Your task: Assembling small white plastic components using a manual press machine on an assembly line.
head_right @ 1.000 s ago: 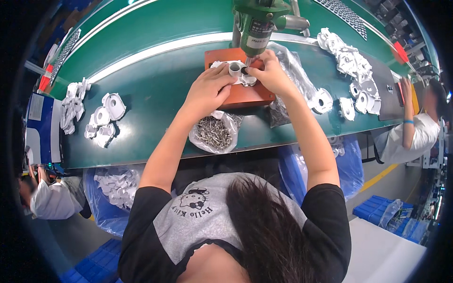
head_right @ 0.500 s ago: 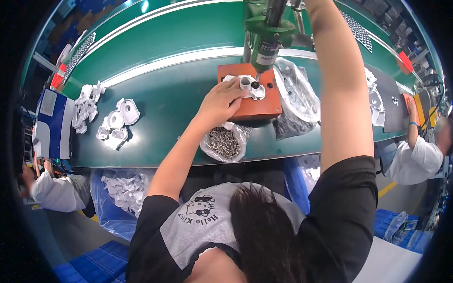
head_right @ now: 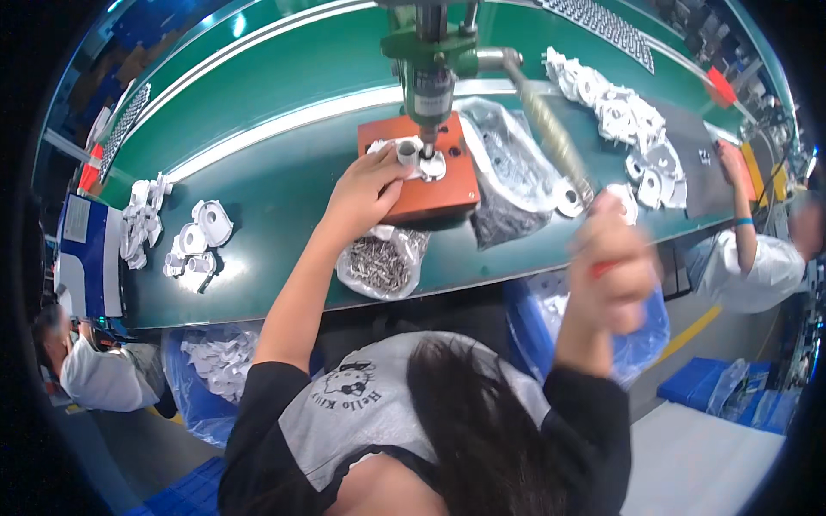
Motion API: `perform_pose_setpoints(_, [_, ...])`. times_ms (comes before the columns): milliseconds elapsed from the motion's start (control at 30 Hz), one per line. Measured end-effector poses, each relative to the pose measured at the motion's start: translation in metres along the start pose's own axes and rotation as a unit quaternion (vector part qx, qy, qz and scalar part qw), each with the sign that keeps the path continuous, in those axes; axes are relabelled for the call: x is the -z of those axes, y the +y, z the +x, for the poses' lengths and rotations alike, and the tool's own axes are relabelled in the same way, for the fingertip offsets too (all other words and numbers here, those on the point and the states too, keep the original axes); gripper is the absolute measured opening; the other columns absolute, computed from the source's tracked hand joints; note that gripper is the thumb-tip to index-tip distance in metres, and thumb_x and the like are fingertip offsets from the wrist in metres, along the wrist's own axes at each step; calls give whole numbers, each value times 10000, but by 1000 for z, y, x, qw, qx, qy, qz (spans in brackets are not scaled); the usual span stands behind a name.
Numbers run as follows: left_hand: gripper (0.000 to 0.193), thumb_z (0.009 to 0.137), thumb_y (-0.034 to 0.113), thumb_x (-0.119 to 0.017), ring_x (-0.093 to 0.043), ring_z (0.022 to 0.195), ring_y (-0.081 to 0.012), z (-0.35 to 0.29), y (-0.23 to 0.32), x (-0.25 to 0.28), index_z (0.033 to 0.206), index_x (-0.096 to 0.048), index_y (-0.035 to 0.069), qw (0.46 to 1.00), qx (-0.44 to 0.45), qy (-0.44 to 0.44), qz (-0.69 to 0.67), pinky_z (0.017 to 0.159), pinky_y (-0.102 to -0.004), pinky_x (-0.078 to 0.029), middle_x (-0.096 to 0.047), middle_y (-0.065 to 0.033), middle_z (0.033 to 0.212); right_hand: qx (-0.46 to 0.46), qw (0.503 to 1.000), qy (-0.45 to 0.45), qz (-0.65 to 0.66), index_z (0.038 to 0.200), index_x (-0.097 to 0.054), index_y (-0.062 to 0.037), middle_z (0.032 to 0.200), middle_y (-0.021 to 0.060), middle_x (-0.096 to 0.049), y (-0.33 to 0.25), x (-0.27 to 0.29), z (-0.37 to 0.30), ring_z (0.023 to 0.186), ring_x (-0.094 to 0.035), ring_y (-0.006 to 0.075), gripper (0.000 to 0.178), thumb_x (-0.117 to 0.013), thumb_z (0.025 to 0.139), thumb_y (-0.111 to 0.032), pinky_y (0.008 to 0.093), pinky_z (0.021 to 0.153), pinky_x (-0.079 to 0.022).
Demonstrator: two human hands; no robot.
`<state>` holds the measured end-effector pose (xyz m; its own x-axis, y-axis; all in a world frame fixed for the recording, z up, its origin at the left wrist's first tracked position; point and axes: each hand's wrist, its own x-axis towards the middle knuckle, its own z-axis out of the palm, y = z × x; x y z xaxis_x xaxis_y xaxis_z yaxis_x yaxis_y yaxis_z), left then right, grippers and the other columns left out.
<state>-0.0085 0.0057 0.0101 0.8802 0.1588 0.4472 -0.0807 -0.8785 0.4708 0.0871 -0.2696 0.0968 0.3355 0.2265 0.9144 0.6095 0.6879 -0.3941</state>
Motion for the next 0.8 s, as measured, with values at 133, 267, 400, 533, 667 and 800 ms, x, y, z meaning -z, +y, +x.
perform_pose_setpoints(133, [250,827,146,-507,-462,1208,-297,3,9,-5,1032,-640,94,999,-20,-31,7,1008,-403,-360,-545,-138,1242,-24,981,101,-167,606,-420,-102,738,107,-545,-11,-14,-48,771,-554,294,310,-480,787,-346,454,825,-327])
perform_pose_setpoints(267, [247,830,151,-502,-460,1208,-300,2,7,-2,1031,-634,94,999,-9,-33,-6,1011,-405,-359,-530,-140,1261,39,985,2,-170,642,-436,-93,762,138,-541,0,-5,-45,798,-547,299,333,-494,811,-374,440,787,-330])
perform_pose_setpoints(400, [230,837,162,-540,-462,1203,-311,-2,6,-4,1029,-646,95,1000,4,-11,-12,1005,-395,-364,-511,-156,1285,-6,982,51,-181,602,-395,-95,719,131,-517,-5,-9,-48,804,-508,311,333,-453,787,-365,478,888,-291])
perform_pose_setpoints(533, [359,806,194,-536,-489,1162,-310,8,14,4,1133,-534,48,993,80,-81,-34,967,-410,-386,-558,-177,1194,-7,994,-33,-107,586,-413,-78,694,175,-513,-11,11,-7,812,-513,325,340,-439,795,-344,518,992,-225])
perform_pose_setpoints(667, [391,783,200,-557,-494,1144,-298,20,6,0,1129,-499,27,979,162,-98,-73,955,-437,-376,-550,-201,1174,-85,973,168,130,1183,-470,62,1205,227,-490,34,13,98,1217,-403,374,503,-391,877,-330,555,1099,-147])
perform_pose_setpoints(800, [355,764,247,-591,-486,1121,-310,25,-22,-18,1061,-530,63,981,-65,117,138,946,-455,-344,-566,-168,1112,-327,808,-109,478,1040,-540,-91,631,-9,-530,149,-3,168,442,-446,94,458,-536,847,-506,225,374,-346])
